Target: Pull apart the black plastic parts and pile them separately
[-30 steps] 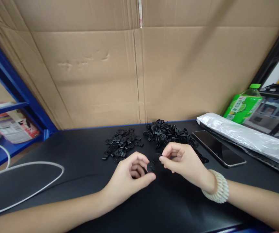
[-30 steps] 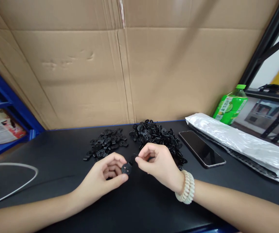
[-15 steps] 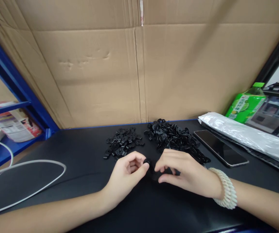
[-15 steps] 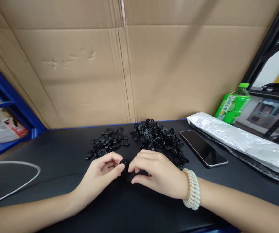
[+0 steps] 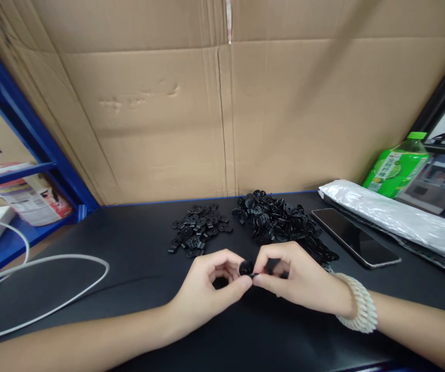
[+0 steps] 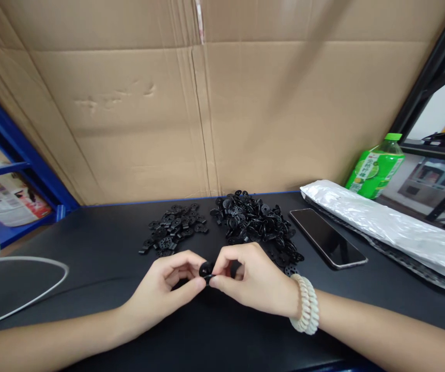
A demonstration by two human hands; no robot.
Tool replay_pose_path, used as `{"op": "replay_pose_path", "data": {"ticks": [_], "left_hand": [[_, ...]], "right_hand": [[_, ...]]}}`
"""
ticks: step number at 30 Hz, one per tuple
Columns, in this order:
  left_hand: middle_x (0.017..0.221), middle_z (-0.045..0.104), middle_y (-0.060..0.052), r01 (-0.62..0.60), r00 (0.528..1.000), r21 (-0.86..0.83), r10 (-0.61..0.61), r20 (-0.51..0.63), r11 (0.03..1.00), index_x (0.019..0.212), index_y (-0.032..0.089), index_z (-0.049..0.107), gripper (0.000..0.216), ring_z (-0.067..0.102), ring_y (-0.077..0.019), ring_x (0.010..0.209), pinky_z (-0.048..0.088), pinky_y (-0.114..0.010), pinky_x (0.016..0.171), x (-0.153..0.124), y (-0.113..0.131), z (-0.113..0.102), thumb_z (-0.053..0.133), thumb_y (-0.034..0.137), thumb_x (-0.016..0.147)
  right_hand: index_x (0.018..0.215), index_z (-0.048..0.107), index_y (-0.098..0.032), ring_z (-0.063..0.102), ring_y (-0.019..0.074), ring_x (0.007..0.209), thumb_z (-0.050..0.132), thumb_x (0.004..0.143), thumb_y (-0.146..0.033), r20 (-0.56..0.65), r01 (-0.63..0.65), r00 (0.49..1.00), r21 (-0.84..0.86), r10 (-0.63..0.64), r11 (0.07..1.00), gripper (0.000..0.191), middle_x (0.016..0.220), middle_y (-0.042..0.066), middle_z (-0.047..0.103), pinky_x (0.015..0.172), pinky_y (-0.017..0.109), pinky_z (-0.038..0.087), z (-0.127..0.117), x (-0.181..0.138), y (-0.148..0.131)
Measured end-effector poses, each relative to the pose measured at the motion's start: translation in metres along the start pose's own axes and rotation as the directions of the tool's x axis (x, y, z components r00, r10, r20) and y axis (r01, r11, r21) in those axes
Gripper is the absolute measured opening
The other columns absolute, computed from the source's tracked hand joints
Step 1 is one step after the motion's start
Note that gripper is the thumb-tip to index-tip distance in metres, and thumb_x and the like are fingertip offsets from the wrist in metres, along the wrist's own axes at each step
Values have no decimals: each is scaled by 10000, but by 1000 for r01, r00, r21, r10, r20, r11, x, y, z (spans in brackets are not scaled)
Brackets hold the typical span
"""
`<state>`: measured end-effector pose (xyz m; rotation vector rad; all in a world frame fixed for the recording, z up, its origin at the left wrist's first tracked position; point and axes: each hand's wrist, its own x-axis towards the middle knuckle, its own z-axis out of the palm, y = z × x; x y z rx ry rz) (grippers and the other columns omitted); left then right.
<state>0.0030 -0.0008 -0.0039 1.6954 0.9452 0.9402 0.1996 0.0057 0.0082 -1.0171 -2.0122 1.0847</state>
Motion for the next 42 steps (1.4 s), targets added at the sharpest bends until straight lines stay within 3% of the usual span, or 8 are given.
{"op": "replay_pose_path", "data": {"ticks": [5, 9, 12, 27, 33, 38, 40, 42], "left_hand": [[628, 631, -11, 23, 999, -20, -22, 23, 1000, 802, 136, 666, 161, 605, -131, 590, 504, -232, 579, -3, 1, 0, 594, 273, 845], [614, 637, -14, 26, 999, -10, -26, 23, 1000, 768, 133, 677, 216, 595, -121, 565, 500, -220, 562, -3, 2, -2, 577, 298, 864], [607, 635, -16, 49, 999, 3, -49, 17, 999, 767, 124, 675, 240, 589, -116, 548, 498, -219, 557, -2, 2, -2, 572, 317, 868], [584, 618, -10, 77, 997, 22, -78, 9, 997, 710, 135, 650, 261, 584, -116, 519, 497, -220, 534, -1, 1, 0, 583, 342, 853], [632, 639, -17, 29, 998, 64, -25, -56, 998, 790, 130, 682, 233, 608, -130, 578, 514, -229, 577, -1, 1, 0, 568, 322, 855], [772, 718, -53, -11, 952, 369, 122, -280, 929, 855, 136, 712, 262, 649, -175, 675, 520, -259, 636, 32, 16, -41, 569, 354, 834], [875, 747, -75, 35, 954, 505, 122, -274, 862, 821, 138, 732, 263, 672, -219, 809, 516, -292, 747, 51, 22, -70, 588, 358, 803], [816, 758, -75, 75, 968, 558, 76, -241, 826, 757, 146, 749, 226, 678, -238, 788, 508, -308, 731, 66, 25, -98, 626, 335, 755]], "right_hand": [[689, 484, -175, 507, 70, 478, 681, 767, -267, 67, -114, 993, 231, 101, 966, 231, 622, -49, 512, 371, 152, 441, 4, 2, 6], [804, 536, -160, 551, 102, 580, 668, 789, -376, 157, -150, 983, 378, 97, 914, 253, 674, -11, 574, 395, 162, 483, 6, 5, 13], [758, 552, -141, 539, 87, 524, 641, 802, -451, 156, -147, 984, 417, 88, 897, 326, 645, 1, 593, 398, 164, 474, 8, 6, 16], [717, 506, -163, 425, 37, 386, 543, 888, -389, 64, -104, 994, 283, 89, 954, 286, 583, -48, 529, 358, 134, 320, 12, 0, 16], [740, 530, -152, 440, 37, 393, 539, 887, -420, 62, -103, 994, 288, 89, 952, 306, 600, -33, 550, 370, 140, 346, 11, 3, 17], [856, 604, -138, 451, 49, 415, 532, 887, -448, 86, -116, 992, 329, 93, 937, 319, 627, -21, 562, 381, 151, 373, 10, 4, 22], [856, 612, -136, 446, 53, 428, 530, 887, -448, 99, -125, 990, 326, 98, 937, 324, 627, -17, 559, 382, 153, 370, 10, 4, 22], [847, 615, -138, 445, 60, 446, 529, 888, -443, 111, -130, 989, 325, 99, 937, 319, 627, -13, 556, 387, 155, 371, 10, 4, 22]]}}
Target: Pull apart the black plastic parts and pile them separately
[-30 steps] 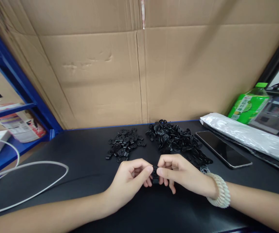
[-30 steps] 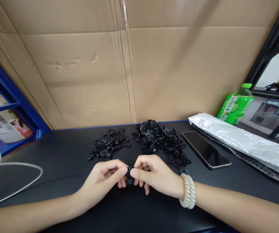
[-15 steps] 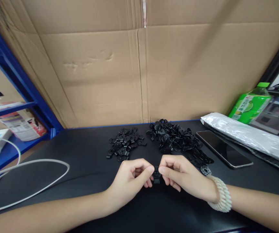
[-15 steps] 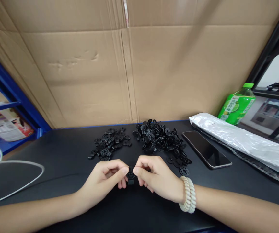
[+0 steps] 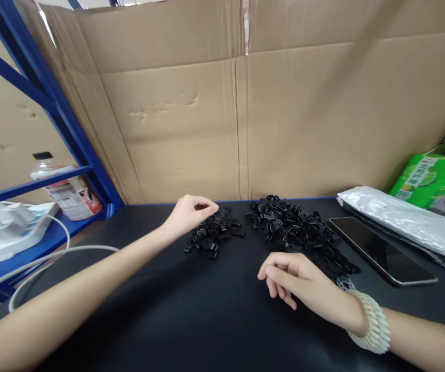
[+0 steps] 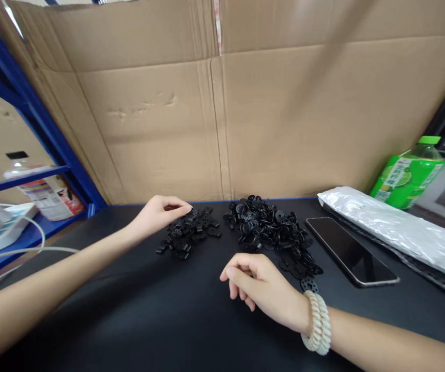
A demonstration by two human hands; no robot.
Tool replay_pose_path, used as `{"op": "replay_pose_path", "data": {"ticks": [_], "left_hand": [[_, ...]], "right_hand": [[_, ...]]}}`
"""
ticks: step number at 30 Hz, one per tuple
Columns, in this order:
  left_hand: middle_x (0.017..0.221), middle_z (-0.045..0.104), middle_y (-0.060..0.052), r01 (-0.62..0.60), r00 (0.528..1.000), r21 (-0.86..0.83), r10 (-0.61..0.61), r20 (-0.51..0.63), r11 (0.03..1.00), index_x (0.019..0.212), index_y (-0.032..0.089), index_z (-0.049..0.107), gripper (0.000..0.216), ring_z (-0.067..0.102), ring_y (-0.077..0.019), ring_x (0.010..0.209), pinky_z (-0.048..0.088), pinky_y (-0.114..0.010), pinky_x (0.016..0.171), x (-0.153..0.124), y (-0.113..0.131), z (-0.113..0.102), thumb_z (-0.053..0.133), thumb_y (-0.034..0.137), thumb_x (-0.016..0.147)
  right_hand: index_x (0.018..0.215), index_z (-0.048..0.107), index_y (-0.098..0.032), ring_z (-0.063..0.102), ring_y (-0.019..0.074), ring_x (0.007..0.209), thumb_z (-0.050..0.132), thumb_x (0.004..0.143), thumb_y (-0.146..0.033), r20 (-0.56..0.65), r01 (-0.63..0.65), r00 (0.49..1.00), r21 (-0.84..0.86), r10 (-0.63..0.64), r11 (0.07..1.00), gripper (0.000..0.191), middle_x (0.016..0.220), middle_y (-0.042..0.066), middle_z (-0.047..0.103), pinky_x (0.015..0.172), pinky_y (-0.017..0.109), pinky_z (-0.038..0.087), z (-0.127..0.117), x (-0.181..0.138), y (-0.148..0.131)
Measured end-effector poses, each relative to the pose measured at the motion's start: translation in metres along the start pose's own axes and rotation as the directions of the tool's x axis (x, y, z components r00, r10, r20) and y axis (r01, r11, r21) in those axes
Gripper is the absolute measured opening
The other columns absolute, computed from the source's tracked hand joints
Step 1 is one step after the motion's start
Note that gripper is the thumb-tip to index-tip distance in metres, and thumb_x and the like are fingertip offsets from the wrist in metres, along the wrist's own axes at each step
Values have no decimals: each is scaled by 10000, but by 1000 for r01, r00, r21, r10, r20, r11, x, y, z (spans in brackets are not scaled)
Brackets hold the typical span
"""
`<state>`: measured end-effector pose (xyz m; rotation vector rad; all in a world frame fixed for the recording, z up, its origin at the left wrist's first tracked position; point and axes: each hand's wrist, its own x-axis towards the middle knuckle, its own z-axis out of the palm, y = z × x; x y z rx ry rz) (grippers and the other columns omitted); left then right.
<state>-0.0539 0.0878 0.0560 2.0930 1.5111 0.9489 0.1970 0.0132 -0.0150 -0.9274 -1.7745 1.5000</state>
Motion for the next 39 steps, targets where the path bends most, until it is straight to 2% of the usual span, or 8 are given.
{"op": "replay_pose_path", "data": {"ticks": [5, 8, 12, 16, 22, 26, 33, 39], "left_hand": [[633, 740, -32, -11, 979, 108, -11, 205, 994, 632, 180, 758, 103, 667, -208, 633, 485, -266, 611, 20, -21, -23, 697, 261, 644], [672, 732, -30, -44, 988, 155, 21, 152, 987, 762, 174, 763, 153, 623, -175, 606, 446, -249, 592, 15, -15, -18, 657, 259, 691], [688, 683, -23, -121, 992, 178, 111, 67, 977, 854, 159, 729, 189, 546, -144, 584, 400, -239, 579, -10, 7, 11, 569, 207, 765], [746, 650, -14, -281, 935, 41, 264, 236, 959, 857, 161, 696, 171, 535, -117, 584, 415, -220, 584, -51, 23, 53, 544, 140, 779], [831, 614, -21, -316, 892, -73, 322, 318, 946, 912, 171, 666, 196, 478, -109, 594, 417, -224, 593, -82, 19, 79, 537, 99, 783], [815, 604, -11, -309, 893, -84, 320, 317, 947, 906, 177, 658, 203, 453, -106, 585, 414, -227, 599, -79, 17, 77, 530, 80, 782], [841, 610, -15, -309, 890, -101, 324, 321, 946, 909, 177, 654, 203, 453, -108, 595, 414, -230, 600, -80, 18, 78, 529, 80, 781], [787, 611, -7, -285, 900, -136, 314, 303, 949, 897, 166, 656, 190, 486, -107, 600, 421, -229, 611, -79, 18, 78, 524, 87, 786]], "right_hand": [[827, 614, -138, 452, 67, 471, 523, 890, -423, 27, -12, 1000, -8, 12, 1000, 306, 628, -7, 559, 404, 156, 365, 0, 1, -1], [825, 608, -135, 454, 71, 480, 514, 892, -409, 30, -25, 999, -28, 26, 999, 297, 632, -4, 558, 410, 160, 361, 0, 1, -2], [839, 626, -145, 446, 70, 477, 487, 910, -308, 32, 15, 999, -184, -9, 983, 226, 643, -4, 588, 432, 173, 339, 5, -4, -5], [800, 653, -162, 504, 85, 530, 515, 883, -206, 60, 128, 992, -422, -113, 898, 167, 622, -13, 614, 487, 180, 364, 4, -9, -16], [880, 670, -190, 582, 160, 714, 550, 867, -186, 37, 260, 908, -832, -418, 491, 121, 768, 27, 653, 653, 262, 457, -45, -4, -36], [1038, 663, -200, 556, 232, 964, 506, 884, -106, 87, 218, 895, -942, -438, 257, 239, 970, 74, 641, 841, 369, 468, -73, 3, -34], [927, 688, -183, 538, 225, 898, 525, 906, -143, 106, 233, 906, -934, -411, 271, 168, 916, 76, 603, 815, 371, 474, -73, 12, -23], [879, 663, -197, 571, 195, 897, 550, 899, -155, 45, 239, 911, -868, -411, 435, 122, 919, 48, 623, 818, 335, 468, -82, 8, -37]]}}
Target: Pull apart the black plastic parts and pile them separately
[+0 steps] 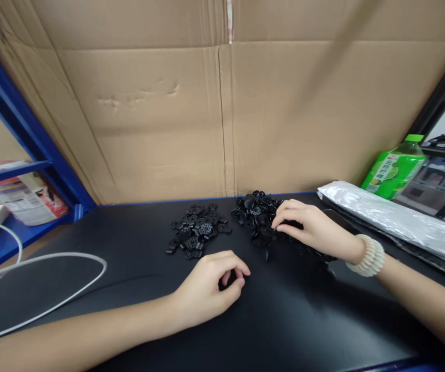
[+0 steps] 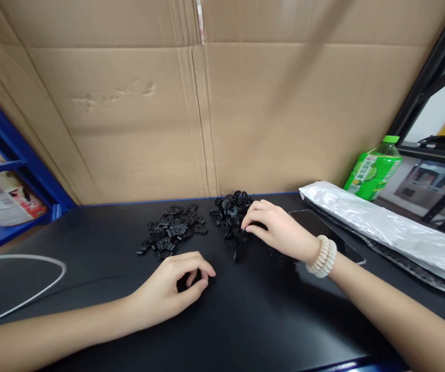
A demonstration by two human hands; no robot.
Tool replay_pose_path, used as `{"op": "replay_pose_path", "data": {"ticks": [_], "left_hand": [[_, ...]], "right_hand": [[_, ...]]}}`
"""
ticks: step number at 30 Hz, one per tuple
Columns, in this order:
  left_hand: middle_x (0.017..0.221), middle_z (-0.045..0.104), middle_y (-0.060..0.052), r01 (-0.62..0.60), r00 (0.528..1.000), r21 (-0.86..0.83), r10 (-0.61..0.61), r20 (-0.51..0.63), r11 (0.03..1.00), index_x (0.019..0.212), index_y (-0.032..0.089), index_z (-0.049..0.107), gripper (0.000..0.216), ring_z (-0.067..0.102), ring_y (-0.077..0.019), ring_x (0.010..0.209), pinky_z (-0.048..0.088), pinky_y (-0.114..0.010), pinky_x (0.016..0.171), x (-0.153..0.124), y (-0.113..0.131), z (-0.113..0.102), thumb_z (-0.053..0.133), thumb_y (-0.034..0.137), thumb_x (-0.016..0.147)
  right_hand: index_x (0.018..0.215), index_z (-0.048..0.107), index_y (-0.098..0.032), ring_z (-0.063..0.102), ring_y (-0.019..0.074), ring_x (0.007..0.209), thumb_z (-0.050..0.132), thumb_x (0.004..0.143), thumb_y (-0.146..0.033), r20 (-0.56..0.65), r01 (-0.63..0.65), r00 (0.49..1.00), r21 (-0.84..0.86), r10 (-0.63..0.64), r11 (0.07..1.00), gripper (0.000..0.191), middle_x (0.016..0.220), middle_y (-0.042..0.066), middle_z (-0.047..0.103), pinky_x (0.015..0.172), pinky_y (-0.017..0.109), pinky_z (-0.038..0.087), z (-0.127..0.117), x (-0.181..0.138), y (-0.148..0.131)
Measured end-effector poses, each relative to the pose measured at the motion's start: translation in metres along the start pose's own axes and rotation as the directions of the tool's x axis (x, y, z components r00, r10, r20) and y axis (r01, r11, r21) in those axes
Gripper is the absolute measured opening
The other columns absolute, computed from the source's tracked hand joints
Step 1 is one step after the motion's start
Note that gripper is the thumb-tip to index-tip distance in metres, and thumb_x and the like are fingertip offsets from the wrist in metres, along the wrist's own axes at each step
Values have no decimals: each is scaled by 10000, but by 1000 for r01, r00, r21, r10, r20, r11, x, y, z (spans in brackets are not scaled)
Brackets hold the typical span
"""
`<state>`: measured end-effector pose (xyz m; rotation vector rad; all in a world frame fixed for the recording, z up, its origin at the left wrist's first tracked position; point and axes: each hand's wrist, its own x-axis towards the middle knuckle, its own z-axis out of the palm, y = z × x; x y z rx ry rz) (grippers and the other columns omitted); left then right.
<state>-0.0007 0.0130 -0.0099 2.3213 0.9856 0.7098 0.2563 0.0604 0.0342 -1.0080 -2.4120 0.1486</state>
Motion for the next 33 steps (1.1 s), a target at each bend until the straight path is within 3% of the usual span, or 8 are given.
{"op": "replay_pose_path", "data": {"ticks": [3, 6, 10, 14, 18, 21, 27, 33], "left_hand": [[782, 632, -9, 61, 998, -64, -63, -27, 996, 918, 161, 654, 165, 509, -108, 603, 410, -225, 592, 3, 1, -1, 526, 141, 815], [814, 670, -20, 146, 988, -170, -151, -17, 975, 991, 158, 640, 193, 532, -118, 626, 388, -231, 576, 5, 2, -5, 561, 233, 831], [864, 689, -34, 129, 992, -293, -122, 45, 947, 954, 142, 637, 219, 546, -121, 659, 378, -238, 600, 7, 3, -9, 629, 300, 803], [722, 640, -8, 137, 990, -355, -122, 64, 925, 851, 126, 649, 211, 511, -113, 609, 369, -229, 572, 7, 2, -10, 663, 322, 775], [657, 627, -11, 211, 977, -452, -203, 67, 867, 734, 131, 629, 251, 555, -127, 609, 420, -232, 587, 7, 0, -8, 565, 340, 857], [650, 633, -12, 210, 977, -496, -203, 68, 842, 715, 132, 627, 261, 579, -129, 622, 438, -226, 600, 7, -1, -8, 548, 324, 874], [673, 655, -18, 152, 988, -459, -127, 86, 875, 770, 122, 666, 198, 561, -120, 617, 438, -222, 608, 5, 1, -8, 630, 307, 833], [677, 657, -28, 201, 978, -571, -199, 67, 796, 753, 118, 667, 229, 588, -131, 634, 464, -235, 617, 5, 2, -8, 632, 331, 829]], "right_hand": [[900, 645, -205, 591, 170, 814, 535, 909, -161, -54, -43, 997, 75, 47, 996, 119, 912, 33, 643, 741, 305, 472, -6, -2, -9], [917, 640, -202, 588, 161, 832, 523, 921, -158, -138, 14, 990, 169, 10, 986, 125, 903, 34, 636, 763, 294, 463, 0, -6, -28], [940, 664, -203, 583, 137, 824, 497, 937, -144, -96, 75, 995, 400, -39, 914, 177, 896, 32, 609, 756, 263, 459, 23, -12, -53], [912, 681, -216, 592, 135, 807, 551, 903, -140, 13, -63, 998, 598, 69, 799, 152, 864, 17, 626, 743, 261, 464, 44, -15, -63], [849, 594, -193, 579, 127, 737, 632, 833, -169, 123, -233, 968, 770, 220, 593, 47, 785, -12, 593, 694, 254, 486, 54, -16, -63], [784, 545, -187, 552, 113, 689, 649, 807, -193, 143, -267, 954, 802, 263, 534, 107, 750, -27, 555, 655, 245, 476, 57, -15, -64], [766, 534, -174, 523, 96, 644, 667, 791, -243, 164, -314, 936, 786, 311, 532, 152, 715, -29, 546, 600, 219, 451, 60, -14, -65], [754, 502, -171, 494, 88, 539, 545, 888, -386, 298, -411, 910, 739, 287, 534, 257, 628, -30, 533, 486, 199, 394, 63, -15, -63]]}}
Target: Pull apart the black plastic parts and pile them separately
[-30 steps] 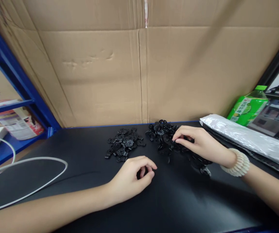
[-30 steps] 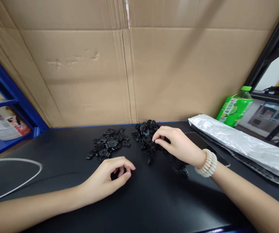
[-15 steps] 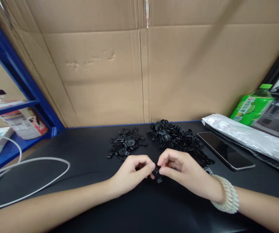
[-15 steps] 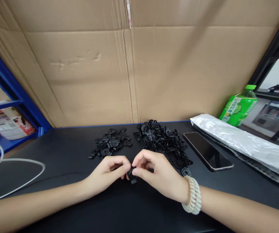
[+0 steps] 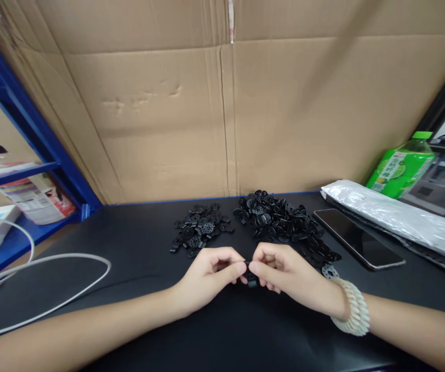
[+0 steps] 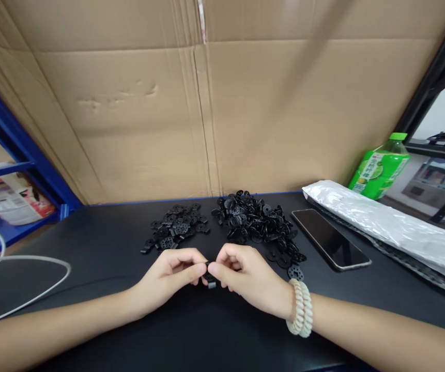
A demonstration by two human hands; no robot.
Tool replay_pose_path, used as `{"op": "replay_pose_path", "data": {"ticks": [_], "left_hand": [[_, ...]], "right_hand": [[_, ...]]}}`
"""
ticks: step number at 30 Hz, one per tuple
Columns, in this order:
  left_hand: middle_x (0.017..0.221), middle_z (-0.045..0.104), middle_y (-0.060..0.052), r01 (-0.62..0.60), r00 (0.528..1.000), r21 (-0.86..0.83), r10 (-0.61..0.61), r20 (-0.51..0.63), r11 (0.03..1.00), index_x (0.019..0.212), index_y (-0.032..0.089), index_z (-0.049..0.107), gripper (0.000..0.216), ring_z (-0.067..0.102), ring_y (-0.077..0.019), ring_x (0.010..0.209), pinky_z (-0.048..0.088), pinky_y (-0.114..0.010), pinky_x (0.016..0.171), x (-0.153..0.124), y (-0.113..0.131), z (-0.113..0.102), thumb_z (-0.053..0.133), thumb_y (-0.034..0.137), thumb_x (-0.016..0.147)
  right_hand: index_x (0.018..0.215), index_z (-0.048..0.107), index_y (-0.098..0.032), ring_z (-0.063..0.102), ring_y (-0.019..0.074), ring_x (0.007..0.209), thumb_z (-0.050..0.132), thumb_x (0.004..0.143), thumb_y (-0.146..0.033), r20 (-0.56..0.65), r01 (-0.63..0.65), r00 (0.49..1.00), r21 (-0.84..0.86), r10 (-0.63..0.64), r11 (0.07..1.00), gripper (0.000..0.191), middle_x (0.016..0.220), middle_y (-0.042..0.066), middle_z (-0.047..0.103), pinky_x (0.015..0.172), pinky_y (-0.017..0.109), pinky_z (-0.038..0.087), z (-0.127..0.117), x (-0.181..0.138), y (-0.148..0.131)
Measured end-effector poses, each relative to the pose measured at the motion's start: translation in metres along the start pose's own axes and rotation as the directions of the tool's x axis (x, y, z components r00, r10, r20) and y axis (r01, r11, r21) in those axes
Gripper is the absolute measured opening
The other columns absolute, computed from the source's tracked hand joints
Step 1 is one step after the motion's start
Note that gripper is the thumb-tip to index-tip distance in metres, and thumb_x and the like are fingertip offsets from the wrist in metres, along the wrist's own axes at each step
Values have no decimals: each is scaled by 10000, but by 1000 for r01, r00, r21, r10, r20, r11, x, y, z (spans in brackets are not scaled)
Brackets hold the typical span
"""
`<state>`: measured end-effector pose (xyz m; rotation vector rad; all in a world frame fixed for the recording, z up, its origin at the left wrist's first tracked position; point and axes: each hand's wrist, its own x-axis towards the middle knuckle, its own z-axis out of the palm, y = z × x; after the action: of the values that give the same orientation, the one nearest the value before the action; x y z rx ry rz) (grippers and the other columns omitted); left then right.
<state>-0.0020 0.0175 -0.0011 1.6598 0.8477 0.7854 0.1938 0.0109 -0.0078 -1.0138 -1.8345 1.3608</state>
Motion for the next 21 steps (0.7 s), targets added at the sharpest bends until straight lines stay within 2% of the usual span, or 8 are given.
{"op": "replay_pose_path", "data": {"ticks": [5, 11, 21], "left_hand": [[653, 656, -30, 29, 1000, -22, -29, -5, 999, 732, 116, 671, 254, 571, -129, 612, 457, -241, 607, -1, 1, 0, 646, 356, 811], [650, 655, -34, 28, 1000, -11, -28, -6, 1000, 738, 108, 671, 245, 564, -125, 602, 453, -240, 604, 0, 1, 1, 633, 336, 817], [669, 671, -40, 17, 1000, 6, -17, 3, 1000, 765, 108, 680, 249, 579, -130, 615, 457, -235, 602, -1, -2, 2, 620, 339, 834]], "right_hand": [[732, 482, -178, 466, 99, 579, 489, 926, -401, -5, 100, 995, -96, -100, 990, 296, 641, -32, 503, 542, 218, 371, 1, -2, -1], [693, 445, -185, 384, 96, 566, 449, 955, -357, -13, 157, 986, -213, -163, 964, 313, 619, -50, 444, 535, 222, 306, 1, -3, 0], [681, 418, -191, 358, 103, 577, 426, 962, -371, -20, 169, 983, -254, -180, 952, 334, 627, -55, 388, 546, 232, 297, 1, -3, 0]]}}
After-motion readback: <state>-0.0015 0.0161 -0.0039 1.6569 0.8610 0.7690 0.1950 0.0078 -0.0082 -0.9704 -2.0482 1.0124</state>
